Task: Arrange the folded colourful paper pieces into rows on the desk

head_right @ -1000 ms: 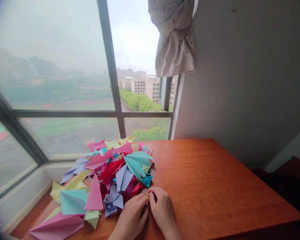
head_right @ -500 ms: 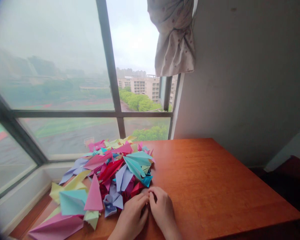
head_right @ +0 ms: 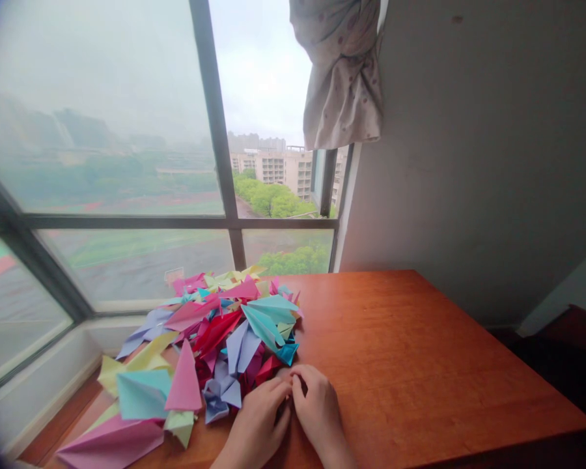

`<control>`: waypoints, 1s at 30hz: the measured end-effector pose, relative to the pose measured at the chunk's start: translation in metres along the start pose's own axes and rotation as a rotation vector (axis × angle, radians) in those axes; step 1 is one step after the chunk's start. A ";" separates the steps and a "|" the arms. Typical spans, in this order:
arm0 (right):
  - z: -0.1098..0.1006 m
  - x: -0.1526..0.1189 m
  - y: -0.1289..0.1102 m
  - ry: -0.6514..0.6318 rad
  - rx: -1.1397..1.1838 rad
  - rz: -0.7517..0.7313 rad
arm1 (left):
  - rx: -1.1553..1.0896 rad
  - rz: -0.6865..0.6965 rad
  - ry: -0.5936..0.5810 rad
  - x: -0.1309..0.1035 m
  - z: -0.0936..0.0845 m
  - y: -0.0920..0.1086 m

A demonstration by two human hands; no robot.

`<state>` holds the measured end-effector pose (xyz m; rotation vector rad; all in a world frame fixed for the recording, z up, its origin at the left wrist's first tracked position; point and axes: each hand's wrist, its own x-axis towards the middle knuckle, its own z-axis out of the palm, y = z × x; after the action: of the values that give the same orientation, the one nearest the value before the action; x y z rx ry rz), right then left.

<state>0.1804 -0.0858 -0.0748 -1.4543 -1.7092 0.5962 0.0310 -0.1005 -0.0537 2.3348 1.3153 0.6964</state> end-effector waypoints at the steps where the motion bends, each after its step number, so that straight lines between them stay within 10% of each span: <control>1: 0.000 0.000 0.000 0.000 -0.001 0.001 | -0.001 0.000 0.002 0.000 0.000 0.000; 30: -0.002 0.000 -0.003 0.034 -0.012 -0.009 | -0.010 0.003 0.008 0.001 -0.001 0.000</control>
<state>0.1797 -0.0871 -0.0715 -1.4560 -1.6951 0.5540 0.0309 -0.0999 -0.0529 2.3292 1.3087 0.7117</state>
